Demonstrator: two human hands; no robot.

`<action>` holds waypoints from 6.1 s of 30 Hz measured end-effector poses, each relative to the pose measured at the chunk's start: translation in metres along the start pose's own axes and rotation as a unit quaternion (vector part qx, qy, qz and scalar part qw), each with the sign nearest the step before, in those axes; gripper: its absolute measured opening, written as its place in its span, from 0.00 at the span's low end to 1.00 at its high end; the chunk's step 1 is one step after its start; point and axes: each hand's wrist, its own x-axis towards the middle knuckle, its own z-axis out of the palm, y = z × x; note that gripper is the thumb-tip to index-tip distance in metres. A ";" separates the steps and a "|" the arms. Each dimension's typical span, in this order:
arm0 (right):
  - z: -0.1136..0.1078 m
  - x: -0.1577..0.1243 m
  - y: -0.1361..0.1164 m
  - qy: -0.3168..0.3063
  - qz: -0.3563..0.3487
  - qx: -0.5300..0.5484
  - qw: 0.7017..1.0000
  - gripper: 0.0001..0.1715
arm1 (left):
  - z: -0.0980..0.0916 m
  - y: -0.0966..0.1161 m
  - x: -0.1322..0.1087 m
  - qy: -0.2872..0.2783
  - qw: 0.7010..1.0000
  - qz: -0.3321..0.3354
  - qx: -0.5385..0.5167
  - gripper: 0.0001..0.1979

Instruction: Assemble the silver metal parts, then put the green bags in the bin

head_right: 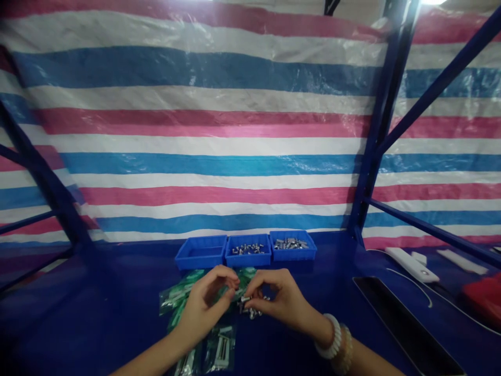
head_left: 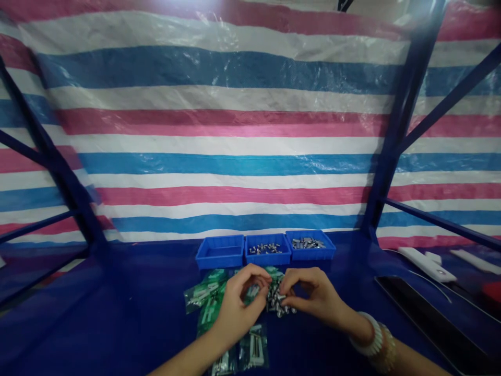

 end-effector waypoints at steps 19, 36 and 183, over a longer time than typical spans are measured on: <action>0.021 0.003 0.015 0.032 0.115 0.122 0.985 0.24 | 0.008 0.001 -0.007 0.088 0.994 0.037 0.060 0.03; -0.041 0.000 0.033 -0.129 0.114 -0.238 0.956 0.16 | -0.026 -0.024 0.015 0.136 0.978 0.024 0.154 0.03; 0.022 -0.016 0.009 0.017 0.197 0.316 0.928 0.21 | 0.016 -0.001 -0.020 -0.025 0.999 -0.009 -0.018 0.10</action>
